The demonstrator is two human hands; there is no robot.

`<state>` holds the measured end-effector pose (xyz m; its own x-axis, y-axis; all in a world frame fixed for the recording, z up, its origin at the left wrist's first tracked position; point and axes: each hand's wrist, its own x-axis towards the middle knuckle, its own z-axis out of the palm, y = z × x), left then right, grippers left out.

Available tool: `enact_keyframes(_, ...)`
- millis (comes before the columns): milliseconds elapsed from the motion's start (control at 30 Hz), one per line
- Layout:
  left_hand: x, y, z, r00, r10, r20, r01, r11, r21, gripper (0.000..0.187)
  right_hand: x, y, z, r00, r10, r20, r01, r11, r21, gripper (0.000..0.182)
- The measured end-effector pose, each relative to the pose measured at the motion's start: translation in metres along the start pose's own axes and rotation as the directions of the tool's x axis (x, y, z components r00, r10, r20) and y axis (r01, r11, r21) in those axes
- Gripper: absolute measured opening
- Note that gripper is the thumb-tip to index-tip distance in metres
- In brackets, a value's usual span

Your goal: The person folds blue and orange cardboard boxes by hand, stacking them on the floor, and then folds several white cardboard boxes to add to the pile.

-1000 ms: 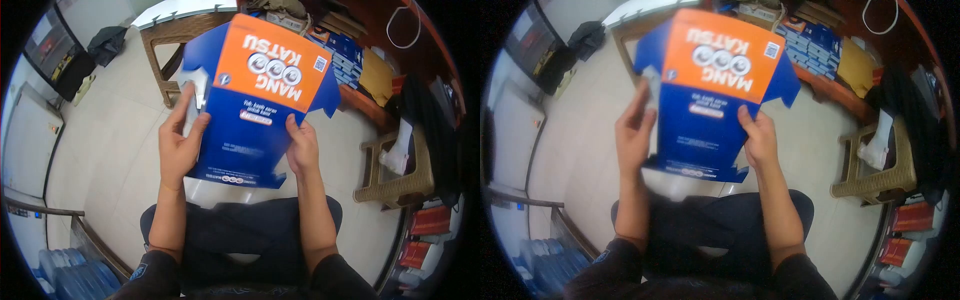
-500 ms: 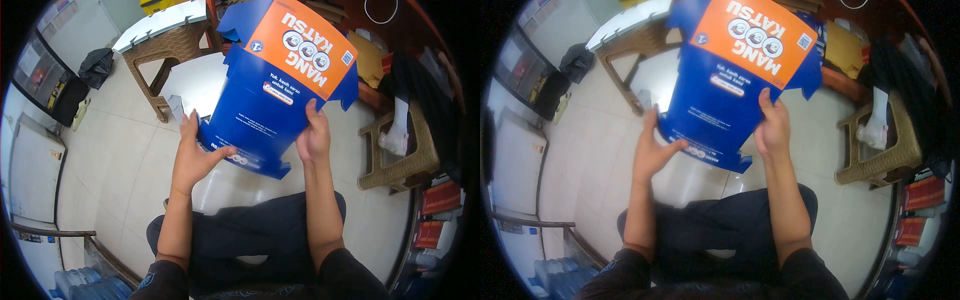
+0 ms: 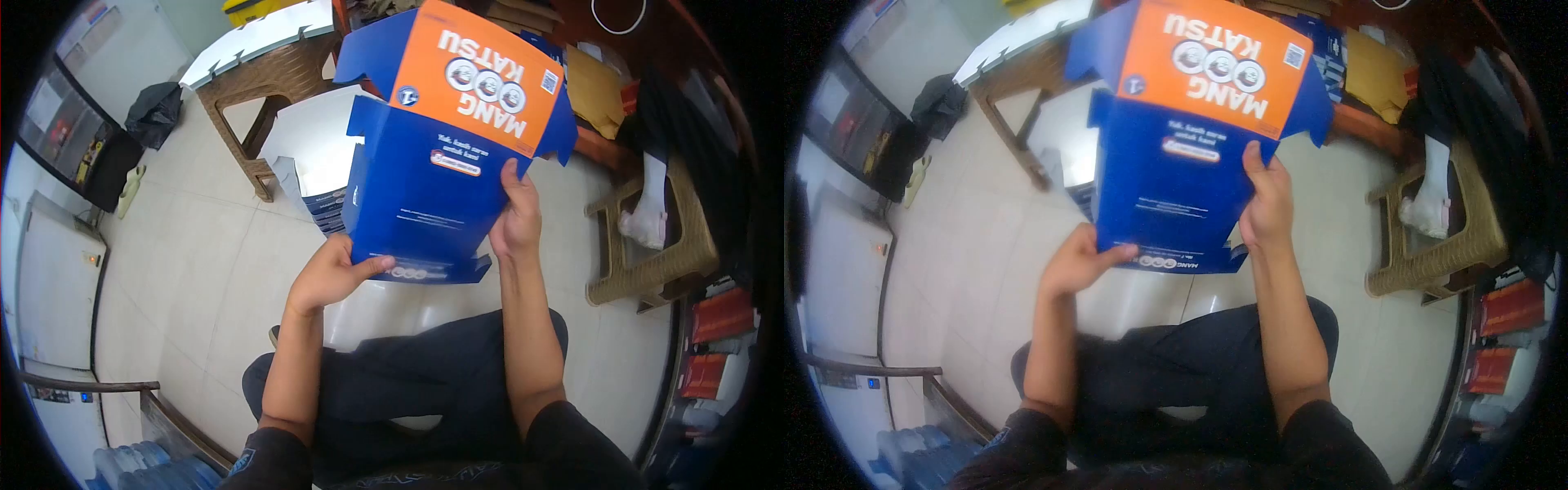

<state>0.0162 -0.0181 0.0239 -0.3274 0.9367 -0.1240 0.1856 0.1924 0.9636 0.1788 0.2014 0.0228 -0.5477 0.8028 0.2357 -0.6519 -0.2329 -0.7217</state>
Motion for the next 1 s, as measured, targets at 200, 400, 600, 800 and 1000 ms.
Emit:
enact_keyframes(200, -0.004, -0.002, 0.003, 0.999, 0.032, 0.015, -0.024, 0.928, -0.372, 0.022, 0.008, 0.002, -0.012, 1.000, -0.010, -0.010, 0.007, 0.965, -0.262, 0.059)
enact_keyframes(400, -0.002, 0.007, -0.007, 0.941, 0.106, -0.321, -0.212, 0.924, -0.317, 0.025, -0.011, 0.026, 0.007, 0.970, -0.230, -0.079, 0.014, 0.381, -0.924, 0.107)
enact_keyframes(600, -0.001, 0.007, -0.009, 0.808, 0.295, -0.510, -0.488, 0.819, -0.301, 0.027, -0.027, 0.040, 0.024, 0.991, 0.070, 0.116, 0.080, 0.393, -0.916, 0.114)
enact_keyframes(800, -0.005, -0.009, -0.011, 0.758, 0.454, -0.468, -0.587, 0.788, -0.185, 0.026, -0.025, 0.017, 0.030, 0.952, 0.174, 0.250, 0.093, 0.614, -0.784, 0.101)
enact_keyframes(1000, -0.008, -0.011, 0.001, 0.740, 0.506, -0.442, -0.607, 0.786, -0.116, 0.028, -0.022, 0.018, 0.019, 0.890, 0.303, 0.340, 0.033, 0.701, -0.712, 0.083)
